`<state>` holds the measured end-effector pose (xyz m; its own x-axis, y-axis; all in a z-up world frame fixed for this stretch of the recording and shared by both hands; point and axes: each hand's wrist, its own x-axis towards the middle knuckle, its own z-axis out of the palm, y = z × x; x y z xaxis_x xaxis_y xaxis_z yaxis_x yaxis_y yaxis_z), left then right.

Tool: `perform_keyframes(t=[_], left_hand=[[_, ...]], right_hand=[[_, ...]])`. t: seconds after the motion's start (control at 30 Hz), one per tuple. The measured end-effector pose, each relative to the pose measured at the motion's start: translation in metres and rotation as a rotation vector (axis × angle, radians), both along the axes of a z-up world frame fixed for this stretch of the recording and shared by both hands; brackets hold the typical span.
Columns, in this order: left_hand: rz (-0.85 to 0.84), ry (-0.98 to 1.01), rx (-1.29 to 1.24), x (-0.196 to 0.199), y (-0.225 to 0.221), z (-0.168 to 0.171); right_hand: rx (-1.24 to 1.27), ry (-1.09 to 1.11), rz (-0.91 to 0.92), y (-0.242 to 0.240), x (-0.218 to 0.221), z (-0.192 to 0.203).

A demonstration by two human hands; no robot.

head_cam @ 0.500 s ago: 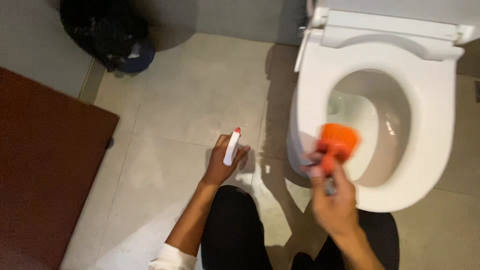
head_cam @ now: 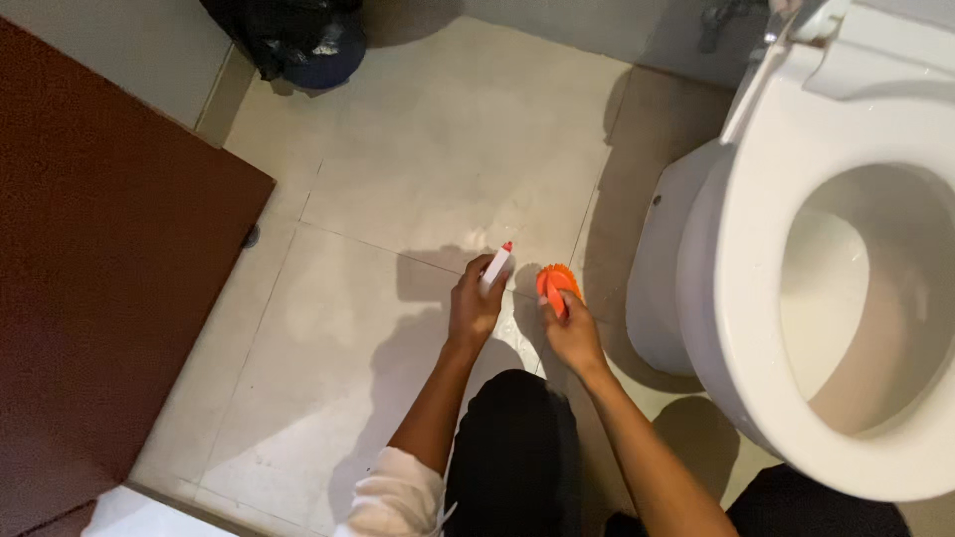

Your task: The person cleans the toilet by spraying cleaner and scrubbing the lid, rim, and base with a brush.

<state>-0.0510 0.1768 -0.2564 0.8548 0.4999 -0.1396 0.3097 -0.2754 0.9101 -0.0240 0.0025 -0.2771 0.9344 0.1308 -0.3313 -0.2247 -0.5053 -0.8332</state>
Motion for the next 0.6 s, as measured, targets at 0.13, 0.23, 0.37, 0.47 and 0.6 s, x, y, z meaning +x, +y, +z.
perform_keyframes(t=[0.13, 0.23, 0.37, 0.47, 0.6], left_hand=[[-0.018, 0.034, -0.06, 0.017, -0.004, -0.013], [-0.034, 0.061, -0.062, 0.021, -0.007, -0.012], [-0.101, 0.174, -0.006, 0.026, -0.003, 0.001], [-0.195, 0.432, 0.244, 0.037, 0.006, 0.01], [-0.015, 0.225, 0.238, 0.047, -0.016, 0.057]], right_hand=[[0.019, 0.086, -0.035, -0.003, 0.014, -0.025], [0.022, 0.069, -0.038, -0.006, 0.021, -0.034], [-0.028, -0.015, -0.066, -0.002, 0.029, -0.002], [-0.091, -0.079, -0.045, -0.001, 0.031, 0.05], [0.037, -0.281, 0.023, -0.004, 0.029, 0.154]])
